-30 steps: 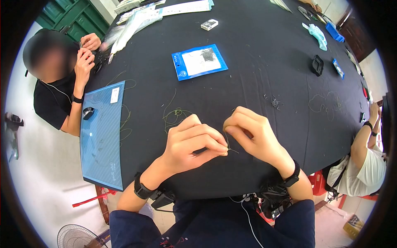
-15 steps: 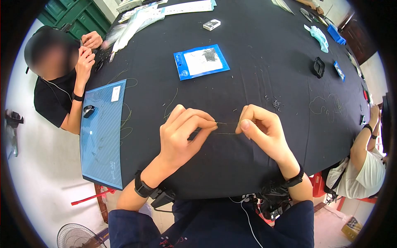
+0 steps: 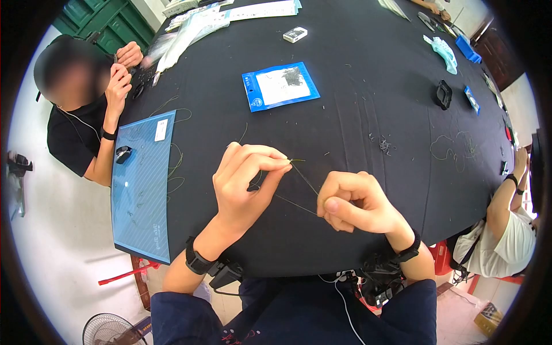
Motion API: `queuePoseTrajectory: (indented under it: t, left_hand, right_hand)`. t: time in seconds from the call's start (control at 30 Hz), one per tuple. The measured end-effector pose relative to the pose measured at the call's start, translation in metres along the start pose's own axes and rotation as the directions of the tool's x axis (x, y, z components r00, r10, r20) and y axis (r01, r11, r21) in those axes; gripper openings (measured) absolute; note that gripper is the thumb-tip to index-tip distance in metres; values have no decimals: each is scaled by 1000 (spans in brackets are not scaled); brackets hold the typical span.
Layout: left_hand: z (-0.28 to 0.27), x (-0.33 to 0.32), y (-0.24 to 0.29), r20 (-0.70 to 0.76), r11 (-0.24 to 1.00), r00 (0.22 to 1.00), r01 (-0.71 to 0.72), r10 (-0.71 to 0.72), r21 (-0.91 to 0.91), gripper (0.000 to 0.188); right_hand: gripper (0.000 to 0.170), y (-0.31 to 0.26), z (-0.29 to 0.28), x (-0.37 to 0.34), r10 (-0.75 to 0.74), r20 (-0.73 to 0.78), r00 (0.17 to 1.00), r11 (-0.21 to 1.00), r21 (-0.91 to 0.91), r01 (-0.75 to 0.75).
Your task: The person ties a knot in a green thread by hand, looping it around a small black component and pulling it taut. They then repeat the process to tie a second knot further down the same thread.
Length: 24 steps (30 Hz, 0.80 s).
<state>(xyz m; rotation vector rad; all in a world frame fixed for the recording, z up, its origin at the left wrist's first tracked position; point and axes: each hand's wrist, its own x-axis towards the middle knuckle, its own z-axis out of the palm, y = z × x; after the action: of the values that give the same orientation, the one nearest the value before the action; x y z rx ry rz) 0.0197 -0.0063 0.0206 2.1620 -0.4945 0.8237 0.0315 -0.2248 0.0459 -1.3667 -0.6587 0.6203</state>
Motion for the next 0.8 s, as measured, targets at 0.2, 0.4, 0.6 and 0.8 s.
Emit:
queuePoseTrajectory:
  t: [0.2, 0.4, 0.6, 0.8]
  left_hand:
    - [-4, -2, 6, -65, 987, 989, 124, -131, -105, 17]
    - [-6, -3, 4, -86, 995, 996, 25, -33, -93, 18]
    - [-8, -3, 4, -103, 995, 992, -74, 67, -65, 20]
    - [-10, -1, 5, -108, 990, 985, -138, 134, -34, 21]
  right_hand:
    - [11, -5, 4, 4, 53, 33, 998, 962, -271, -42]
    - [14, -3, 9, 4, -160, 54, 986, 906, -388, 169]
    - [9, 0, 5, 4, -297, 145, 944, 813, -479, 330]
    - [8, -1, 6, 4, -363, 152, 920, 776, -497, 388]
